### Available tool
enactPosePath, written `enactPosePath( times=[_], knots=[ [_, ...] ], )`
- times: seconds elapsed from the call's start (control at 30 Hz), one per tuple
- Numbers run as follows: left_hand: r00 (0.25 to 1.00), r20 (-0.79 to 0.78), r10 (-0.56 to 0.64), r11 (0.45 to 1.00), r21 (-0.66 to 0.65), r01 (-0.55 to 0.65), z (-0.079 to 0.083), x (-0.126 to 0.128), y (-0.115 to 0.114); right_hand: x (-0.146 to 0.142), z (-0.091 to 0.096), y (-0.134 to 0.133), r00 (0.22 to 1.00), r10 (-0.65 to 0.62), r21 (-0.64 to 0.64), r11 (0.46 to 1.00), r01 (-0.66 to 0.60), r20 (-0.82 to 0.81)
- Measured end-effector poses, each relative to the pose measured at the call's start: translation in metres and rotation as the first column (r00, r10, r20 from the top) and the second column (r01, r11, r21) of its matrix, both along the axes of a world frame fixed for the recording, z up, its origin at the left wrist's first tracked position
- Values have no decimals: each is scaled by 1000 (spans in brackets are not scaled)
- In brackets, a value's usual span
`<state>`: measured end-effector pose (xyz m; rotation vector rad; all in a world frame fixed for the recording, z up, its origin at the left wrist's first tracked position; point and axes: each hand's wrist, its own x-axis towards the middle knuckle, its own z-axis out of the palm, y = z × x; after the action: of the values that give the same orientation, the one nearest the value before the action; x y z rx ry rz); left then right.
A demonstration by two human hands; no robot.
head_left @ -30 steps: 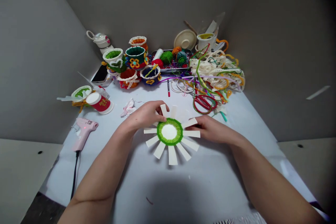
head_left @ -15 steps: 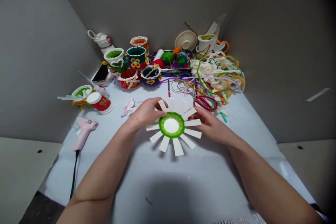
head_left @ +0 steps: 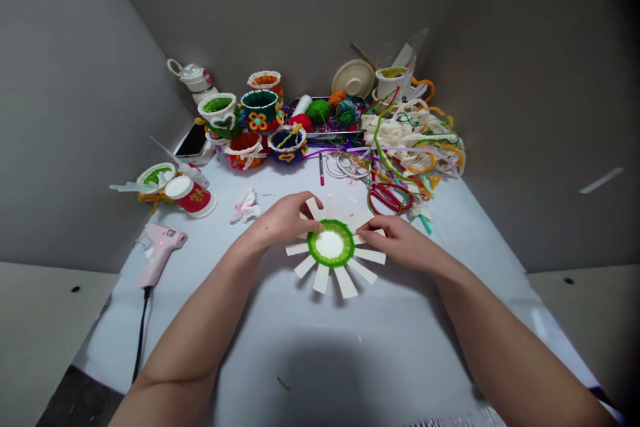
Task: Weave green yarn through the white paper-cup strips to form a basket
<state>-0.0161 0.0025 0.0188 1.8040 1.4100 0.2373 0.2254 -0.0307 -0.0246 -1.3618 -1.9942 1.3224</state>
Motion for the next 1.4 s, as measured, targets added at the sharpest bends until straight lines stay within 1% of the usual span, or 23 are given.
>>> enactPosePath(
  times=[0.07,0.1,0.2,0.27,0.37,0.43,0.5,0.57,0.67,0.73,0.8,0.87,0.93,1.0,1.03,1.1,1.13,1.23,1.33,1.4],
  knots=[
    [998,27,-65,997,-32,65,2,-4,-1,0,1,0,999,48,0,999,-48,16],
    [994,51,-96,995,-21,97,3,-5,-1,0,2,-1,997,77,0,997,-77,16],
    [977,103,-189,981,70,183,6,-2,-6,-1,5,-5,983,180,7,984,-180,-30],
    [964,78,-253,964,103,244,6,4,-11,-3,7,-8,967,245,7,970,-245,-70],
    [948,5,-317,946,77,316,6,13,-17,-5,8,-11,953,292,-8,956,-294,-79],
    [943,-20,-331,941,59,332,5,17,-19,-5,7,-11,951,302,-22,953,-304,-66],
    [949,-31,-314,946,70,316,4,17,-18,-2,5,-9,953,293,-31,955,-296,-73],
    [960,-43,-278,955,92,281,2,15,-16,3,3,-5,967,230,-29,972,-234,-110],
    [968,-54,-246,962,105,251,1,12,-13,11,2,0,981,51,7,999,-51,-185],
    [968,-57,-246,963,100,251,-1,11,-13,13,3,1,974,-56,55,996,70,-219],
    [969,-58,-241,965,90,245,-3,12,-13,13,5,-3,966,-109,125,982,142,-236],
    [973,-54,-225,970,82,229,-6,12,-12,11,7,-7,965,-105,207,966,156,-240],
    [979,-41,-198,977,77,201,-8,10,-10,8,8,-11,974,-63,280,952,125,-218],
    [987,-17,-157,985,70,158,-9,7,-6,7,8,-12,984,-43,315,944,97,-174],
    [991,-2,-132,989,64,131,-8,4,-3,7,7,-10,988,-54,316,944,99,-148],
    [997,27,-71,996,65,69,-6,0,0,7,4,-6,993,-83,279,955,104,-88],
    [998,41,-40,997,71,37,-4,-2,1,7,1,-4,995,-85,241,966,97,-57],
    [997,73,26,995,96,-33,-1,-3,2,6,-6,1,999,-33,84,996,34,-10],
    [997,64,33,992,121,-40,-3,1,0,5,-8,2,999,-20,-24,1000,20,-32],
    [999,47,26,989,144,-32,-5,4,-1,4,-5,2,999,-36,-37,999,35,-41]
  ],
)
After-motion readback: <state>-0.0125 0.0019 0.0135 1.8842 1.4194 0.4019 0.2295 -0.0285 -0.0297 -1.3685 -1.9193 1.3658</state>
